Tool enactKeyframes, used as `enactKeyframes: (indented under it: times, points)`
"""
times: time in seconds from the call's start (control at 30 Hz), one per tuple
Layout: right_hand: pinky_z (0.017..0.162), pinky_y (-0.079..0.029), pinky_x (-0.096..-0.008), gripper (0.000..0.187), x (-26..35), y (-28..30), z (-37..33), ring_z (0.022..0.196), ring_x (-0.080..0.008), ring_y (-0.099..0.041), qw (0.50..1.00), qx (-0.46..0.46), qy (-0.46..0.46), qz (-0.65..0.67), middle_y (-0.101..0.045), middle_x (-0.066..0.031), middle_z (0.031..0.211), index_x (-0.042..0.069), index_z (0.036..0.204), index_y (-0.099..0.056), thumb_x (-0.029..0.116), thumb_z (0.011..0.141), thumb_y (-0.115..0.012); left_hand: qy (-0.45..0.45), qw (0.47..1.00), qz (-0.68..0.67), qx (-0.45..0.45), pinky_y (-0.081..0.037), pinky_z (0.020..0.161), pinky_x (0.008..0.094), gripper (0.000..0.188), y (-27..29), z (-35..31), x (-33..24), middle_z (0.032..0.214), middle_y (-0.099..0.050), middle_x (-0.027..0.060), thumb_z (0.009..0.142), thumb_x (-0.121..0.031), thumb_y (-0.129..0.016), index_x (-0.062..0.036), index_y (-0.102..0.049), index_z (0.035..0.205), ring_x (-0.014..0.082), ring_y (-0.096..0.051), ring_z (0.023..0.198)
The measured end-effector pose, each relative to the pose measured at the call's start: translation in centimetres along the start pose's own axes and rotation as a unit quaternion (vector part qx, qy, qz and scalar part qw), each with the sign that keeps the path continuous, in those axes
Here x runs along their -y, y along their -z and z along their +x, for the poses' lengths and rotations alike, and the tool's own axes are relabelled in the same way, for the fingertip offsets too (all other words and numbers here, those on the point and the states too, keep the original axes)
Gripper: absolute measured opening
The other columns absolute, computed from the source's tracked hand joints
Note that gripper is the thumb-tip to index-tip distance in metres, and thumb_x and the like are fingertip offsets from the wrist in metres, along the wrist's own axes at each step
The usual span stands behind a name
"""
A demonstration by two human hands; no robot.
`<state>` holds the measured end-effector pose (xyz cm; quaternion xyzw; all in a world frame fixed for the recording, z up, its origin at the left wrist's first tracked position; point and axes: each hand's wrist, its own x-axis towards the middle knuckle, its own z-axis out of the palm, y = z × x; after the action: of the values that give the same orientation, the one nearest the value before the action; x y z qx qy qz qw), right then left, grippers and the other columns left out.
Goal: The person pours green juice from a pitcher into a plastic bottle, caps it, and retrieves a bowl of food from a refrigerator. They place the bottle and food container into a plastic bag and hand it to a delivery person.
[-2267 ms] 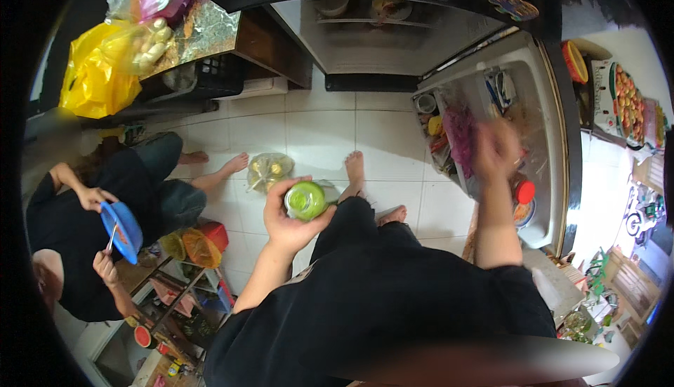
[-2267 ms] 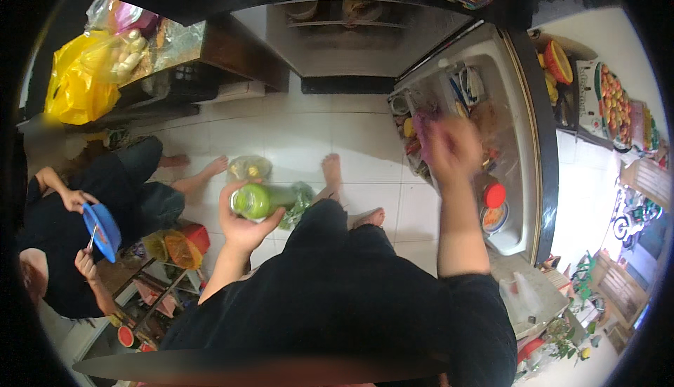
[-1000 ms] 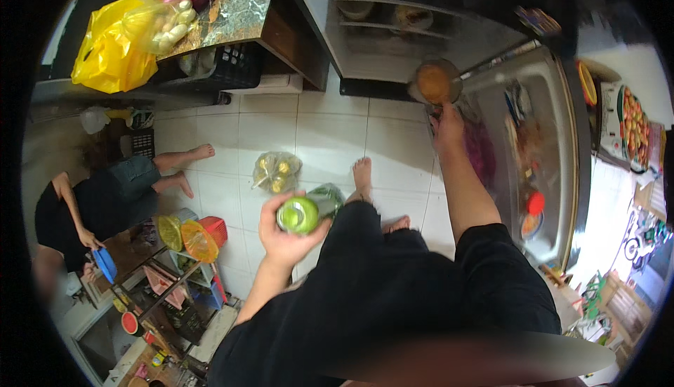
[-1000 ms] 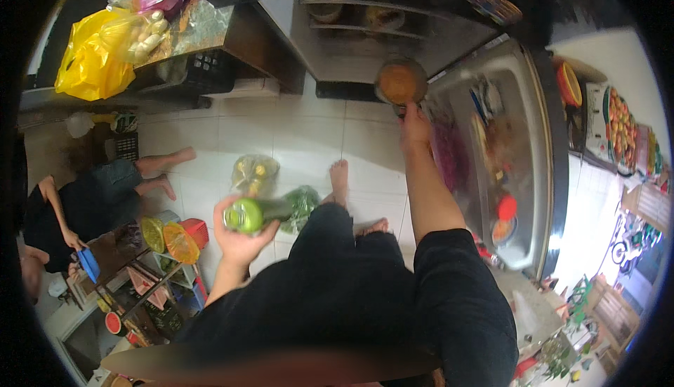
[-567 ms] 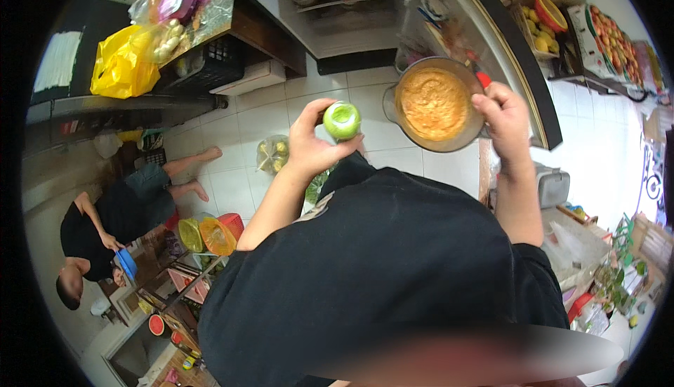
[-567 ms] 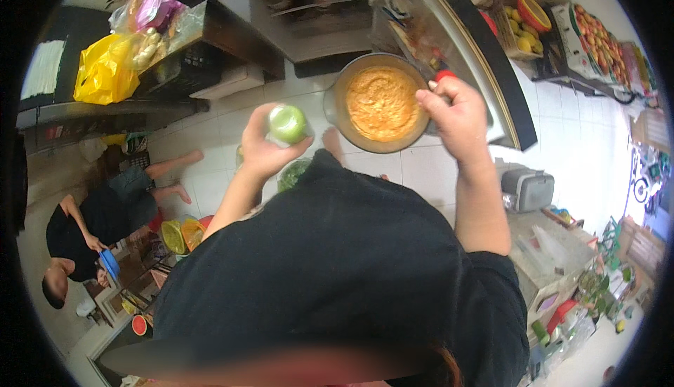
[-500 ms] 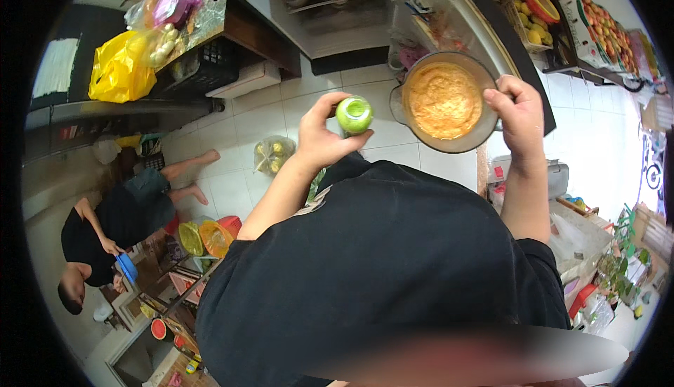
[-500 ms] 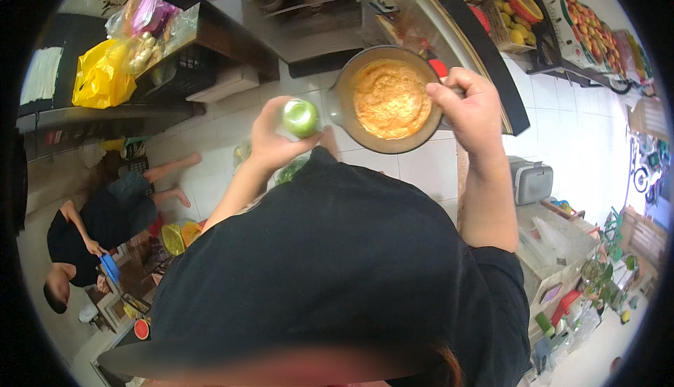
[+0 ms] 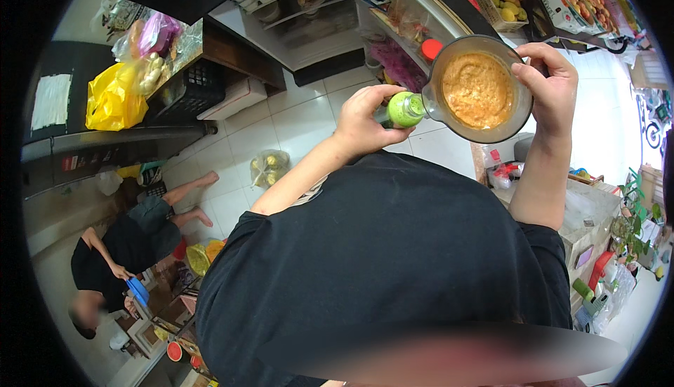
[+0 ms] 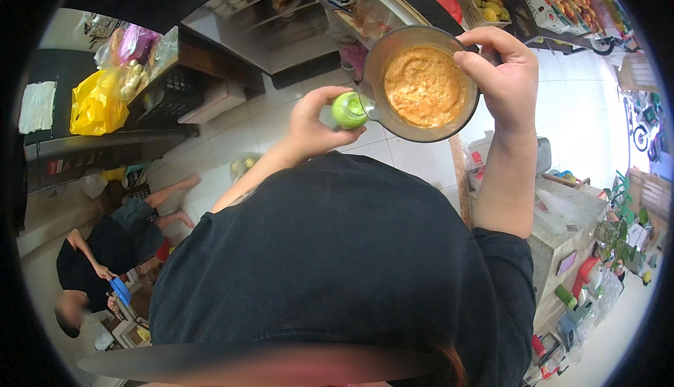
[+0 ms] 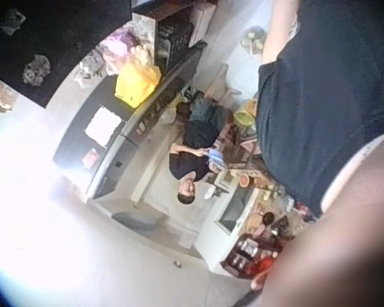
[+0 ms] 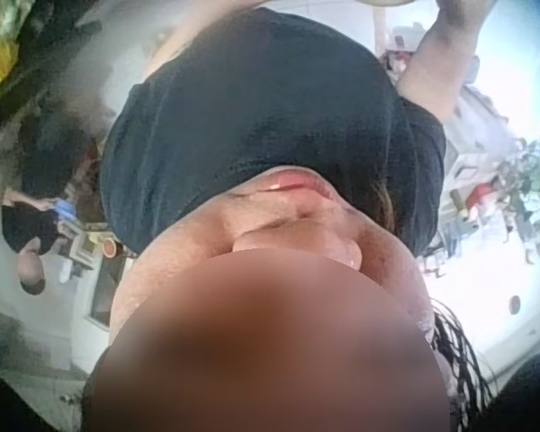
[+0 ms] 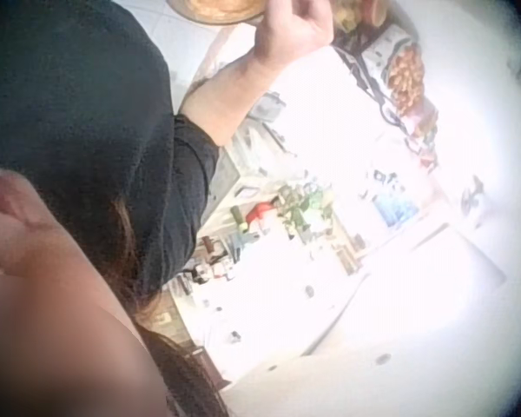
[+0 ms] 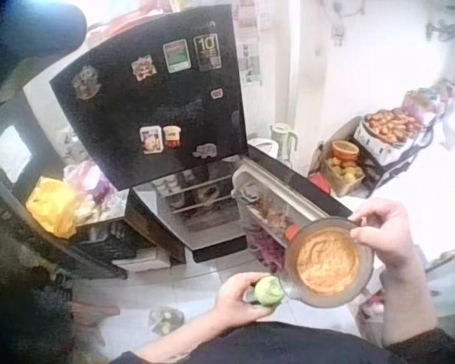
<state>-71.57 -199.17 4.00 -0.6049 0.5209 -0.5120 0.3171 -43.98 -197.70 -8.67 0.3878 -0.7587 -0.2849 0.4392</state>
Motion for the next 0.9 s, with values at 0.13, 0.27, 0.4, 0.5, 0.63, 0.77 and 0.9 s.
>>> enactKeyframes:
  times: [0.13,0.27,0.4,0.5,0.63,0.77,0.9]
  points:
    - [0.054,-0.028,-0.0192,0.016,0.4,0.4,-0.3,0.058,-0.0019,-0.035,0.999,0.003,-0.002,-0.033,-0.058,0.0049,0.076,0.0,0.085,-0.069,0.002,0.069,-0.069,-0.013,1.0,-0.003,0.008,-0.052,0.077,0.0339,0.051,-0.1,-0.1,-0.3,0.098,-0.068,0.0048,0.058,-0.019,-0.085,-0.0108,-0.064,0.104,0.0238,-0.065,0.087]
    - [0.052,-0.027,-0.0192,0.016,1.6,-0.2,-0.3,0.057,-0.0014,-0.035,0.998,0.006,0.023,-0.059,-0.056,0.0058,0.071,0.0,0.085,-0.069,0.003,0.069,-0.07,-0.017,1.0,-0.012,0.01,-0.052,0.078,0.0337,0.052,-0.2,-0.4,-0.1,0.099,-0.068,0.0052,0.057,-0.019,-0.084,-0.0105,-0.064,0.104,0.0242,-0.065,0.088]
    - [0.052,-0.028,-0.0191,0.016,2.7,-0.5,-0.3,0.057,-0.0011,-0.036,0.996,0.013,0.015,-0.092,-0.055,0.0064,0.07,0.001,0.084,-0.07,0.004,0.069,-0.07,-0.016,0.999,-0.012,0.033,-0.053,0.079,0.0331,0.056,-0.3,-0.7,0.4,0.101,-0.067,0.0075,0.058,-0.02,-0.086,-0.0085,-0.063,0.107,0.023,-0.065,0.089]
    - [0.053,-0.028,-0.0189,0.016,2.8,-0.5,0.0,0.058,-0.001,-0.037,0.995,0.016,0.009,-0.101,-0.056,0.0063,0.071,0.001,0.084,-0.07,0.004,0.068,-0.07,-0.026,0.999,-0.013,0.034,-0.053,0.078,0.0326,0.057,-0.3,-0.8,0.7,0.101,-0.067,0.0085,0.058,-0.021,-0.087,-0.0076,-0.062,0.109,0.022,-0.066,0.089]
    - [0.053,-0.029,-0.0185,0.016,3.3,-0.8,0.2,0.059,-0.0006,-0.039,0.992,0.016,0.013,-0.128,-0.057,0.0054,0.072,0.0,0.084,-0.07,0.004,0.068,-0.07,-0.035,0.999,-0.013,0.03,-0.053,0.078,0.0325,0.057,-0.2,-0.7,0.8,0.101,-0.067,0.0086,0.059,-0.021,-0.087,-0.0075,-0.062,0.108,0.0217,-0.066,0.089]
    - [0.054,-0.03,-0.0185,0.015,3.5,-0.9,0.5,0.06,-0.0009,-0.041,0.992,0.011,0.03,-0.125,-0.059,0.0046,0.073,0.0,0.083,-0.07,0.004,0.069,-0.07,-0.005,1.0,-0.026,0.018,-0.053,0.08,0.0344,0.055,-0.2,-0.6,0.6,0.1,-0.068,0.0067,0.055,-0.02,-0.085,-0.0088,-0.063,0.104,0.0251,-0.066,0.09]
    - [0.054,-0.032,-0.0183,0.014,3.3,-0.5,0.8,0.061,-0.0013,-0.043,0.993,0.012,0.02,-0.118,-0.059,0.0042,0.072,0.0,0.083,-0.069,0.004,0.069,-0.069,-0.008,0.999,-0.029,0.015,-0.053,0.079,0.0343,0.055,-0.2,-0.4,0.6,0.099,-0.068,0.0067,0.055,-0.02,-0.086,-0.0085,-0.063,0.104,0.0251,-0.066,0.089]
